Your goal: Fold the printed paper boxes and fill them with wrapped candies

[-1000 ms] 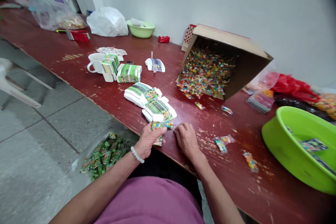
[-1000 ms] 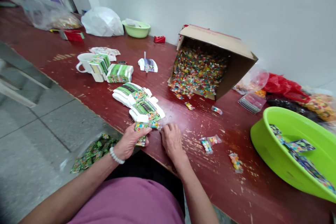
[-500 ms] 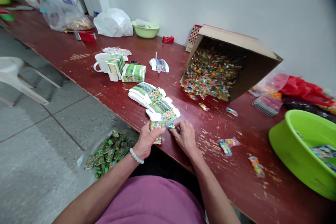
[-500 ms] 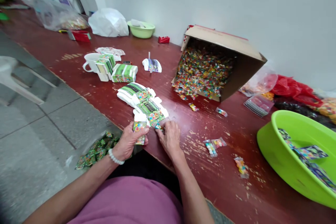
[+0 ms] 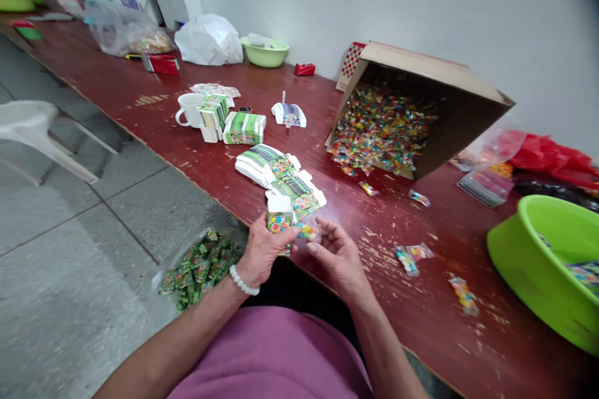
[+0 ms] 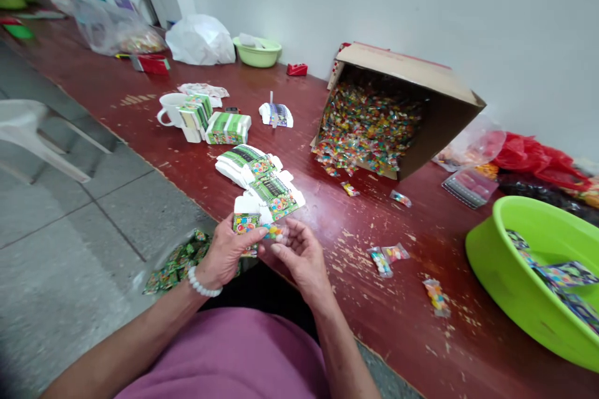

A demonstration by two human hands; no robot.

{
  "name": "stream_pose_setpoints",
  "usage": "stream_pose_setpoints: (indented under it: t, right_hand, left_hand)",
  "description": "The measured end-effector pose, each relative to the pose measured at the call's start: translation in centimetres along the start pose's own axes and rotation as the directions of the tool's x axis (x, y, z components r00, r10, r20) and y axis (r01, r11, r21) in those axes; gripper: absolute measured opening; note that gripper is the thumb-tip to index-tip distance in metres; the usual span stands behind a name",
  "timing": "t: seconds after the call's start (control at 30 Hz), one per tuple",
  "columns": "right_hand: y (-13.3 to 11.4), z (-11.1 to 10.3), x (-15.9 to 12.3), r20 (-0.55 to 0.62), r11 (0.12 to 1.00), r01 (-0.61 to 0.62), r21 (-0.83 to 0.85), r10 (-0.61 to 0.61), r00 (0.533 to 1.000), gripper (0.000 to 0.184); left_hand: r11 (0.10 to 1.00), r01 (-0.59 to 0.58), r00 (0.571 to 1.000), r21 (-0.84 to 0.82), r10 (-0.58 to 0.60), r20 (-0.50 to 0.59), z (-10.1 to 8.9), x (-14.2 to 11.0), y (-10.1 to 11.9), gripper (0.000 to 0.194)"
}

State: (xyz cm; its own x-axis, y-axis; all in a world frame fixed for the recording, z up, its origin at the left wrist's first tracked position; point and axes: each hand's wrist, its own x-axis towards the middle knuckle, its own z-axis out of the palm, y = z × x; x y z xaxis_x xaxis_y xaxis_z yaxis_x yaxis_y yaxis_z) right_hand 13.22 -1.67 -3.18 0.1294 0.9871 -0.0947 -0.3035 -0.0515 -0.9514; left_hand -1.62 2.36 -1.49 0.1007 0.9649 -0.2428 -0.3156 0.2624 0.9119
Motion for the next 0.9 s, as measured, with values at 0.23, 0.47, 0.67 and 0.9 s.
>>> stream_pose_setpoints:
  t: [0.23,0.47,0.67,0.9]
  right_hand:
    - [-1.2,-0.1,-1.6,-0.01,0.972,-0.161,0.174,0.165,0.986,0.028]
    - [-1.8,0.2,-2.3,-0.027,0.978,-0.158,0.134,0.163,0.986,0.03]
    - [-1.5,0.1,-2.4,0.004,0.992,-0.124,0.038,0.124,0.992,0.03]
    - [-1.7,0.1,-3.0,0.0,0.998,-0.062,0.01,0.062,0.998,0.025]
  left_hand:
    - [1.0,0.024,0.996,0.006,-0.024,0.087,0.2,-1.4,1.0,0.047]
    - [0.999,0.044,0.993,-0.004,-0.043,0.109,0.3,-2.2,1.8,0.048]
    - [0.998,0.061,0.993,0.018,-0.062,0.1,0.5,-2.8,2.2,0.046]
    - [0.995,0.098,0.987,-0.02,-0.095,0.132,0.5,-2.8,1.9,0.046]
